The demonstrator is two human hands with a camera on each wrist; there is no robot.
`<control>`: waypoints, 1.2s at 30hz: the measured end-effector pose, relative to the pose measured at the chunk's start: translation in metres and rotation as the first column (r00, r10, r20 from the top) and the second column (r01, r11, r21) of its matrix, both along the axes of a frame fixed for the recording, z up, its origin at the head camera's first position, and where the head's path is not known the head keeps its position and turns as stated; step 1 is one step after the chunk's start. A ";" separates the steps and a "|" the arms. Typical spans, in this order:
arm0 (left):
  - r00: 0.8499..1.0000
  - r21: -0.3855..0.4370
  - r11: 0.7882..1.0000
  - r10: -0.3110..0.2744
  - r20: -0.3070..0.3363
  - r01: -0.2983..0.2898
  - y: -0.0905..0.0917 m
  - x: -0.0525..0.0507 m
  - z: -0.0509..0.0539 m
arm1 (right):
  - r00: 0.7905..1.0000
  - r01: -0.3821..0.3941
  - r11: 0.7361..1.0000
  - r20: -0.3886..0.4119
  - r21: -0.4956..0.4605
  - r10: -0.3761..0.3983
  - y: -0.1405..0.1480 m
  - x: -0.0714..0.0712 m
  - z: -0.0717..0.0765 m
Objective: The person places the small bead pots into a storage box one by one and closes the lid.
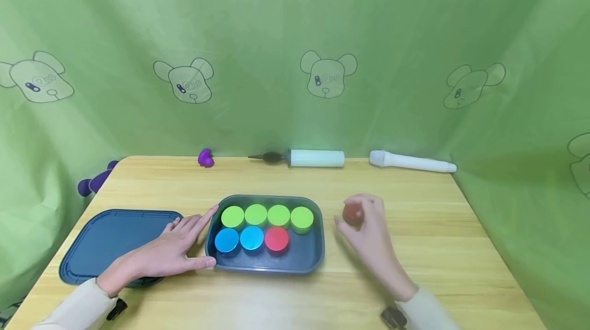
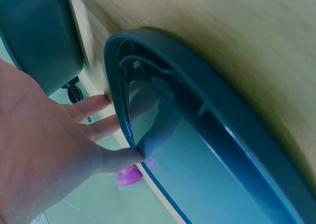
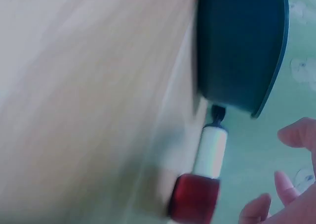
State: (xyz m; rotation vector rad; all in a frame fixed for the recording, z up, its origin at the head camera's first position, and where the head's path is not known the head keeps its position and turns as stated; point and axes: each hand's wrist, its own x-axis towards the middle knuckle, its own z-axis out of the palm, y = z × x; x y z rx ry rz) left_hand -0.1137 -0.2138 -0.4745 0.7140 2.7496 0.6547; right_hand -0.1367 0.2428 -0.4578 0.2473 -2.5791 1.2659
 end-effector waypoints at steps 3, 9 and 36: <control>1.000 0.003 1.000 -0.001 -0.001 0.001 -0.001 0.001 0.001 | 0.998 0.039 0.999 0.052 0.020 -0.040 0.009 -0.005 -0.005; 1.000 0.005 1.000 0.004 -0.009 -0.004 -0.004 0.001 0.000 | 0.989 0.031 0.998 0.140 0.063 -0.039 0.021 -0.018 -0.014; 1.000 -0.006 1.000 0.002 -0.003 -0.002 -0.002 0.000 0.000 | 0.953 0.001 0.998 0.303 0.059 -0.019 0.044 -0.030 -0.021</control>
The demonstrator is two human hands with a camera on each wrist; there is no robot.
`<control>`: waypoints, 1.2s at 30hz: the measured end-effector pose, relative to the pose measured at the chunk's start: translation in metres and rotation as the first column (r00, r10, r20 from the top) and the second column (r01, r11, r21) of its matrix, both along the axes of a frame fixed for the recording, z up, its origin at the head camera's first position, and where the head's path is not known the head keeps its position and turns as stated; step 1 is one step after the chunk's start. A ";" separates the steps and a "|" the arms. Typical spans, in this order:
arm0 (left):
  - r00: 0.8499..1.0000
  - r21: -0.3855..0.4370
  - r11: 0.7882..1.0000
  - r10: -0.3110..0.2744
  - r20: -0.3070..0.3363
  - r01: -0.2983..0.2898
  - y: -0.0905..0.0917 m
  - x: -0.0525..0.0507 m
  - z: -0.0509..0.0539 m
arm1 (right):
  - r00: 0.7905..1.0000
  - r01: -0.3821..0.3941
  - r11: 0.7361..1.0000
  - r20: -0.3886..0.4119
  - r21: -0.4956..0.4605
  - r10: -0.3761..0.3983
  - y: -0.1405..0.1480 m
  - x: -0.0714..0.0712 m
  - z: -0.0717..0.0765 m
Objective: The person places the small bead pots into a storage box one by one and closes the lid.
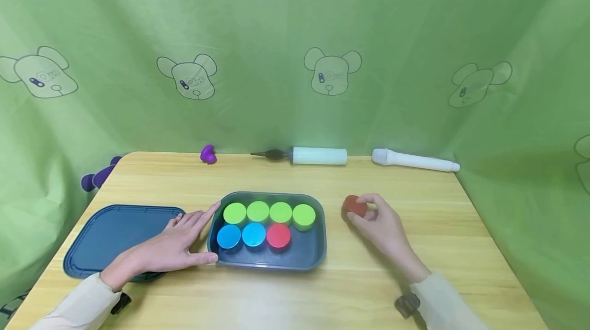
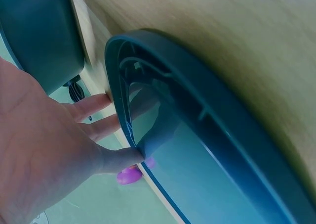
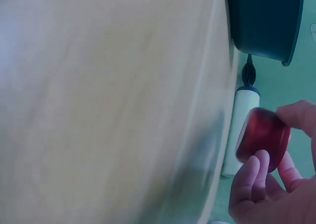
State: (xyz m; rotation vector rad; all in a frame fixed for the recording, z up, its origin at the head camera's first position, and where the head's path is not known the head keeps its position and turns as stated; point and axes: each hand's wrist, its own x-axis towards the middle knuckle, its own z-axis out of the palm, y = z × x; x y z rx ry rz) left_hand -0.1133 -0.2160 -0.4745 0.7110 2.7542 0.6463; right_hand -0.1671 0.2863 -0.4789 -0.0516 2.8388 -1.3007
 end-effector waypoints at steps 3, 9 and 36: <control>1.000 -0.001 1.000 0.001 0.001 -0.001 0.000 0.000 0.000 | 0.999 0.004 1.000 -0.040 -0.009 -0.004 -0.002 0.005 0.003; 1.000 0.000 1.000 -0.002 0.004 0.002 0.000 0.000 -0.001 | 0.992 0.014 0.999 -0.123 -0.048 -0.020 -0.011 0.016 0.014; 1.000 0.003 1.000 -0.005 0.005 0.005 0.000 -0.001 -0.001 | 0.945 -0.204 0.979 -0.262 -0.011 0.195 -0.077 0.054 0.024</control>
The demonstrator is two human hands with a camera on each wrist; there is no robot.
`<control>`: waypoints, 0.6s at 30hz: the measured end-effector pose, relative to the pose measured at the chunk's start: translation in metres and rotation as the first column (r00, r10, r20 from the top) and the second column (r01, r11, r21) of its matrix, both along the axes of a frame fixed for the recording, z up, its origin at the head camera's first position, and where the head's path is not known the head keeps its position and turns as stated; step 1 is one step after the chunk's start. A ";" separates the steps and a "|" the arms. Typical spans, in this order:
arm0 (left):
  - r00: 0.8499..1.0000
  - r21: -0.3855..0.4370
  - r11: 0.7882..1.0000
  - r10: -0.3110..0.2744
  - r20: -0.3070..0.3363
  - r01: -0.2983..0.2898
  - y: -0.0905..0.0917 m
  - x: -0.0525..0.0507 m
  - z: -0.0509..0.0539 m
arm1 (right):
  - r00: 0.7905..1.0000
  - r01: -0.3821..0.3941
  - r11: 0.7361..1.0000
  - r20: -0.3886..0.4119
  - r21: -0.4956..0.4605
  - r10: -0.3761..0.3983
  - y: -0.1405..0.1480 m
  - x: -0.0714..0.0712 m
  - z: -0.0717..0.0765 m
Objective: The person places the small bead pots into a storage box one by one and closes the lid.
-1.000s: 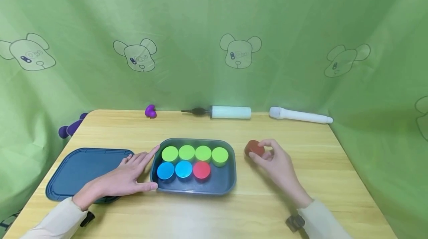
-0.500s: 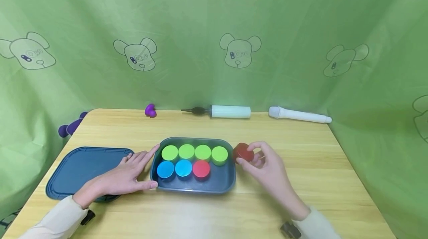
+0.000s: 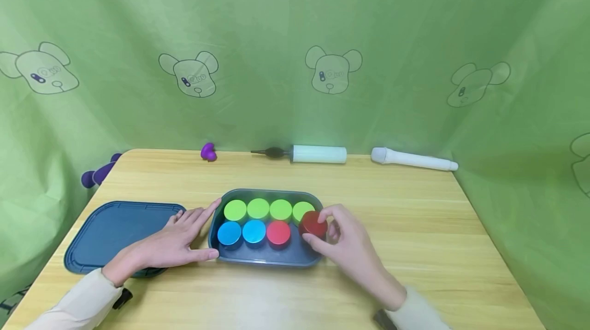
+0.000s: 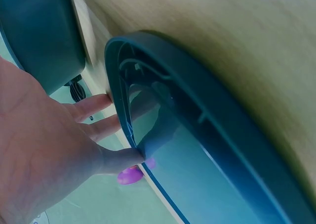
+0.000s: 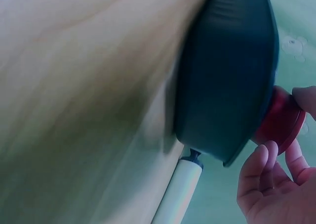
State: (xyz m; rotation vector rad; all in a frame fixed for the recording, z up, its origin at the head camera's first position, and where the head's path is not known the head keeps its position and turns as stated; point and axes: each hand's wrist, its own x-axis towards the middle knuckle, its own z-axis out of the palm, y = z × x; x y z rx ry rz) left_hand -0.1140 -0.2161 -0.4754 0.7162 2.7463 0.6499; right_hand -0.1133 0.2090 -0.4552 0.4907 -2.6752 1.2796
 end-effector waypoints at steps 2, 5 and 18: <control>1.000 -0.003 1.000 0.001 0.001 -0.001 0.000 0.000 0.000 | 1.000 -0.014 0.999 -0.027 0.033 0.014 -0.004 0.000 -0.003; 1.000 -0.001 1.000 0.000 -0.001 0.000 0.000 0.000 0.001 | 0.998 -0.023 0.995 -0.062 0.099 0.029 -0.008 0.001 -0.006; 1.000 0.006 1.000 0.004 -0.001 -0.004 0.000 0.001 0.001 | 0.989 -0.046 0.949 -0.116 0.311 0.086 -0.016 0.001 -0.009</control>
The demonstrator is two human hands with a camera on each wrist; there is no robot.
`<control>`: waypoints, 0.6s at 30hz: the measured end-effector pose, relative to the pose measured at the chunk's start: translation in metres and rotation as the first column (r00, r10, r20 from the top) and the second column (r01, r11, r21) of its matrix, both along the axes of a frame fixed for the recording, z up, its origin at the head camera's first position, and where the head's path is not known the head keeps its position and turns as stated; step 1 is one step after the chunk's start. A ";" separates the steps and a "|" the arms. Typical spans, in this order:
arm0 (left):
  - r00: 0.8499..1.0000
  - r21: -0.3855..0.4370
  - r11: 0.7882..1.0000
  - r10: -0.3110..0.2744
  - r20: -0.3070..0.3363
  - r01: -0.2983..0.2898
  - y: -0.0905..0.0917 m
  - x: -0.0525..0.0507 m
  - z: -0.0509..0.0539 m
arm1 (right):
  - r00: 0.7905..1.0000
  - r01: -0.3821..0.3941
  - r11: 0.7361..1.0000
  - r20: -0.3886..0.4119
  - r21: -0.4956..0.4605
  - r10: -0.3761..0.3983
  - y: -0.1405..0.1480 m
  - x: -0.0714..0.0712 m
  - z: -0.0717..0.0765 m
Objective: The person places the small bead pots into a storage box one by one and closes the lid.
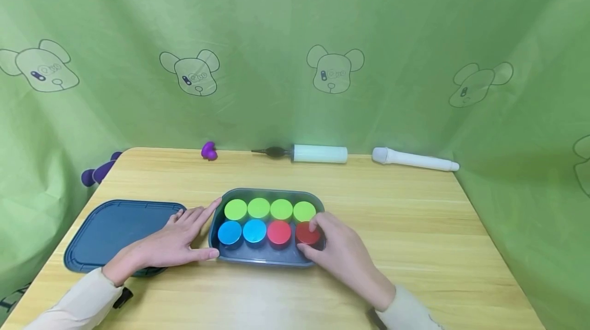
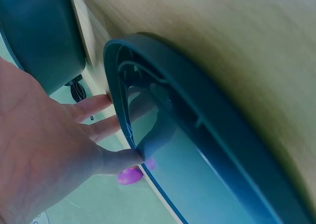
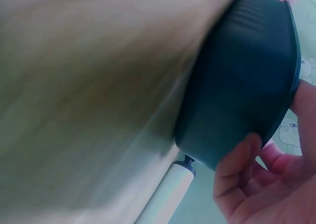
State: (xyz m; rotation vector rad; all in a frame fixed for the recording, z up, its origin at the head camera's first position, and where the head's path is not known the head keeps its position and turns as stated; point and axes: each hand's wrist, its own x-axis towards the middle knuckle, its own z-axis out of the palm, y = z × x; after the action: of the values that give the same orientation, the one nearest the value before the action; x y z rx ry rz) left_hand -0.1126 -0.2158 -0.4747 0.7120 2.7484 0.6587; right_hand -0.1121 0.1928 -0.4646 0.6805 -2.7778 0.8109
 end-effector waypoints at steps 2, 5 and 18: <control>1.000 0.004 1.000 0.001 0.005 -0.001 0.000 0.001 0.000 | 1.000 -0.001 1.000 0.001 0.014 0.001 -0.002 0.000 0.001; 1.000 0.007 1.000 0.001 0.008 -0.001 0.000 0.001 0.000 | 1.000 0.003 0.999 0.018 0.035 -0.003 -0.005 -0.001 0.003; 1.000 0.001 1.000 0.000 0.001 0.000 0.000 0.000 -0.001 | 0.992 -0.005 0.995 0.123 0.105 -0.008 -0.011 -0.007 0.012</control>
State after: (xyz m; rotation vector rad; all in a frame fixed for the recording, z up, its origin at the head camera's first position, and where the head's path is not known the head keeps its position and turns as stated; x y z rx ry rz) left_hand -0.1129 -0.2159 -0.4761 0.7112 2.7472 0.6610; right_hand -0.1188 0.1821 -0.4523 0.6670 -2.9493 0.7349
